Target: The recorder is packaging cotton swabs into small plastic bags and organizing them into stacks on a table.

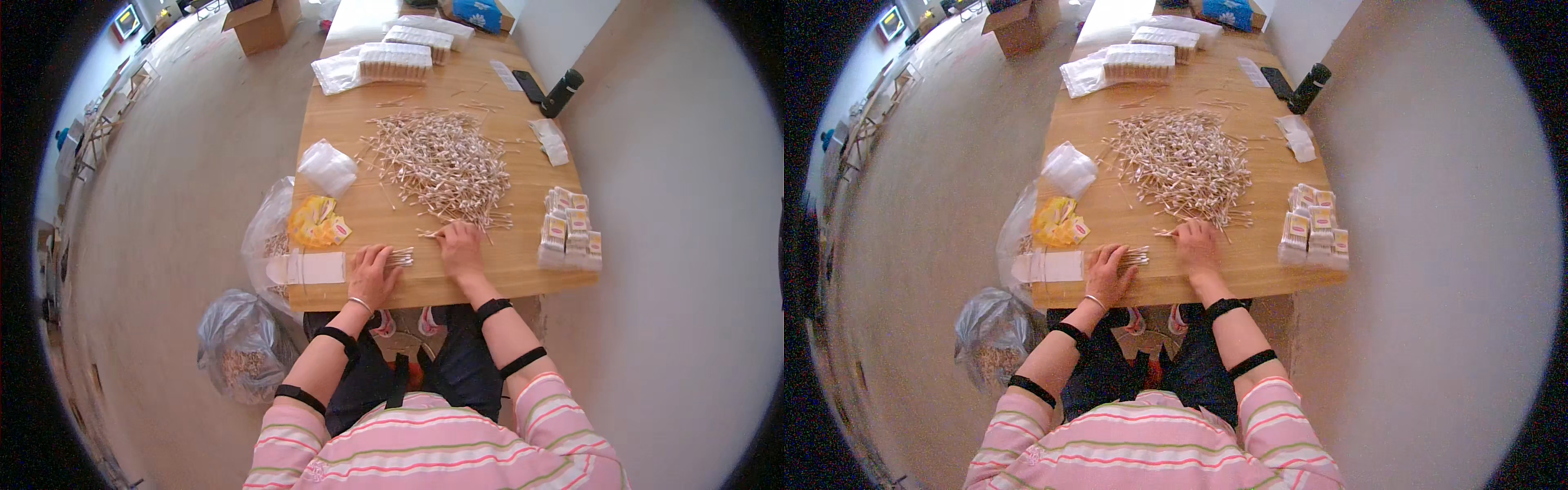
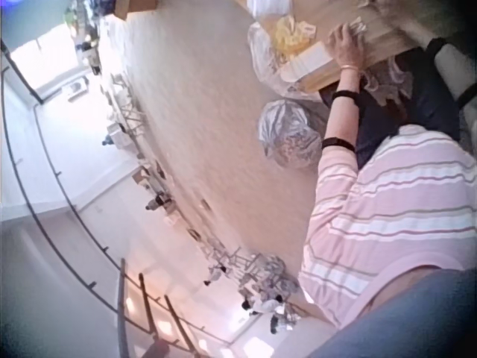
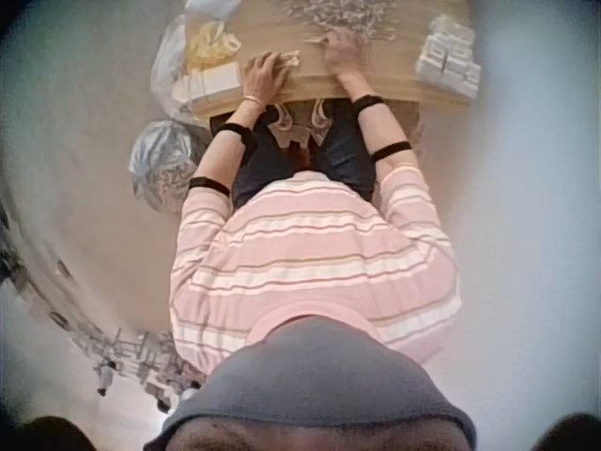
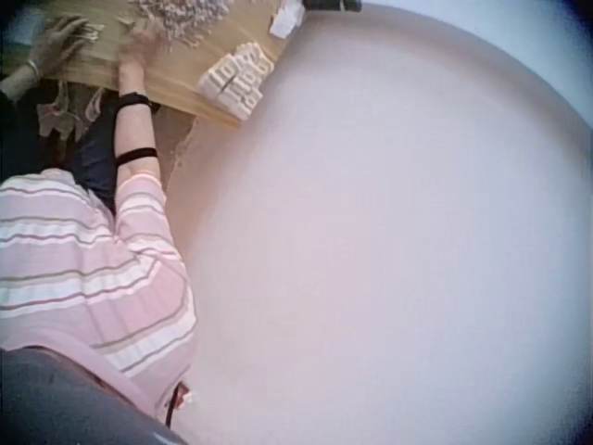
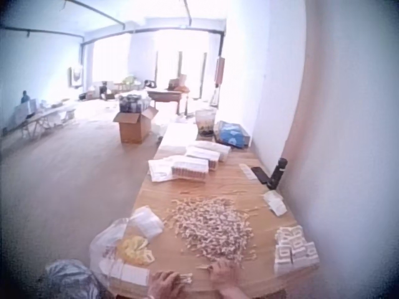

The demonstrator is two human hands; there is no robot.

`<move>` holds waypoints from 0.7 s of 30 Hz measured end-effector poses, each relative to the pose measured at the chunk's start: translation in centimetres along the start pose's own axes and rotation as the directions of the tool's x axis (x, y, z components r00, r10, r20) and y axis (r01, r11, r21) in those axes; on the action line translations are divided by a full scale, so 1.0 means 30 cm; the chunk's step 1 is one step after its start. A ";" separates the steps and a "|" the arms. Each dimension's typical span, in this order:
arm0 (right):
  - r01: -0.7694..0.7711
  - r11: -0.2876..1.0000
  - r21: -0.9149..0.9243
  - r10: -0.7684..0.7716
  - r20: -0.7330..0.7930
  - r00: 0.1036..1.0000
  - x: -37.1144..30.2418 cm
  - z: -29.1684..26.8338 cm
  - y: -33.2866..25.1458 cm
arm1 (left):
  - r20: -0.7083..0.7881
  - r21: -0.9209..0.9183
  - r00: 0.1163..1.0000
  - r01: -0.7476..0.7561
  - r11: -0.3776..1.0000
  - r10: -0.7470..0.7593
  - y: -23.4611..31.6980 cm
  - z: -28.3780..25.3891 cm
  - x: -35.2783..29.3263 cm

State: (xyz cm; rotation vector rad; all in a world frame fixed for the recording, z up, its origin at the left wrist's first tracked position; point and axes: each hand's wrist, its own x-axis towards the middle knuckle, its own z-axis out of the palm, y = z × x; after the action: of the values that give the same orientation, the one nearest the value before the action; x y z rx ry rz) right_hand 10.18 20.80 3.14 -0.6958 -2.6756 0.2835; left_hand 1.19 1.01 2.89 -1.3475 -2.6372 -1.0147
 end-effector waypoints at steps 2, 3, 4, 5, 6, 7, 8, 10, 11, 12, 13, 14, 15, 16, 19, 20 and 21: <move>0.053 0.987 0.152 -0.063 0.056 0.996 0.026 0.032 -0.030 | 0.000 0.007 1.000 0.016 1.000 -0.016 0.007 0.007 0.007; 0.056 0.986 0.154 -0.066 0.058 0.996 0.040 0.039 -0.045 | -0.004 0.008 1.000 0.023 1.000 -0.023 0.011 0.004 0.007; 0.032 0.983 0.178 -0.034 0.012 0.999 0.056 0.045 -0.057 | -0.008 0.007 1.000 0.030 1.000 -0.030 0.015 0.001 0.009; 0.007 0.979 0.202 0.000 -0.034 0.999 0.071 0.045 -0.062 | -0.009 0.007 0.999 0.033 0.999 -0.032 0.021 0.001 0.012; 0.010 0.979 0.204 -0.004 -0.031 1.000 0.085 0.046 -0.059 | -0.015 0.017 0.999 0.036 0.999 -0.036 0.022 -0.004 0.011; -0.009 0.980 0.197 0.024 -0.074 0.997 0.098 0.040 -0.046 | -0.020 0.026 0.999 0.038 0.999 -0.038 0.023 -0.007 0.010; -0.029 0.982 0.189 0.052 -0.118 0.992 0.103 0.032 -0.033 | -0.021 0.025 0.999 0.041 0.999 -0.041 0.023 -0.009 0.010; -0.038 0.991 0.127 0.062 -0.189 0.980 0.094 -0.001 -0.012 | -0.021 -0.002 0.999 0.040 0.999 -0.040 0.017 -0.009 0.009; -0.055 0.996 0.065 0.070 -0.263 0.962 0.086 -0.012 -0.011 | -0.022 -0.004 0.999 0.045 0.999 -0.045 0.013 -0.010 0.007; -0.054 0.997 0.060 0.068 -0.262 0.963 0.070 -0.012 -0.007 | -0.011 -0.002 0.999 0.037 0.999 -0.037 0.017 -0.010 0.009; -0.044 0.995 0.091 0.059 -0.166 0.984 0.049 -0.013 -0.005 | 0.000 0.000 1.000 0.029 1.000 -0.029 0.019 -0.010 0.010; -0.038 0.992 0.123 0.046 -0.068 0.997 0.027 -0.012 -0.005 | -0.001 -0.004 0.999 0.032 0.999 -0.032 0.019 -0.009 0.012; -0.035 0.992 0.121 0.044 -0.065 0.997 0.005 -0.019 -0.031 | -0.014 -0.021 1.000 0.021 1.000 -0.021 0.015 -0.011 0.012; -0.017 0.992 0.123 0.022 -0.040 0.999 -0.015 -0.022 -0.075 | -0.026 -0.035 1.000 0.011 0.999 -0.012 0.010 -0.013 0.010; -0.054 0.991 0.123 0.056 -0.020 0.998 -0.015 0.011 -0.097 | -0.037 -0.007 0.999 -0.019 1.000 0.019 0.018 -0.013 0.020; -0.109 0.986 0.124 0.112 -0.022 0.993 -0.011 0.028 -0.089 | -0.039 -0.008 0.999 -0.022 1.000 0.022 0.024 -0.012 0.028; -0.106 0.986 0.127 0.109 -0.019 0.994 -0.007 0.032 -0.098 | -0.043 -0.015 0.999 -0.011 1.000 0.010 0.023 -0.009 0.022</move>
State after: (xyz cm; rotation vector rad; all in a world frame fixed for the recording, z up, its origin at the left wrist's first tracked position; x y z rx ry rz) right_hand 8.70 18.06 3.01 -0.7998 -2.5739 0.4640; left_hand 1.20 1.62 3.67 -1.3257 -2.5940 -1.0517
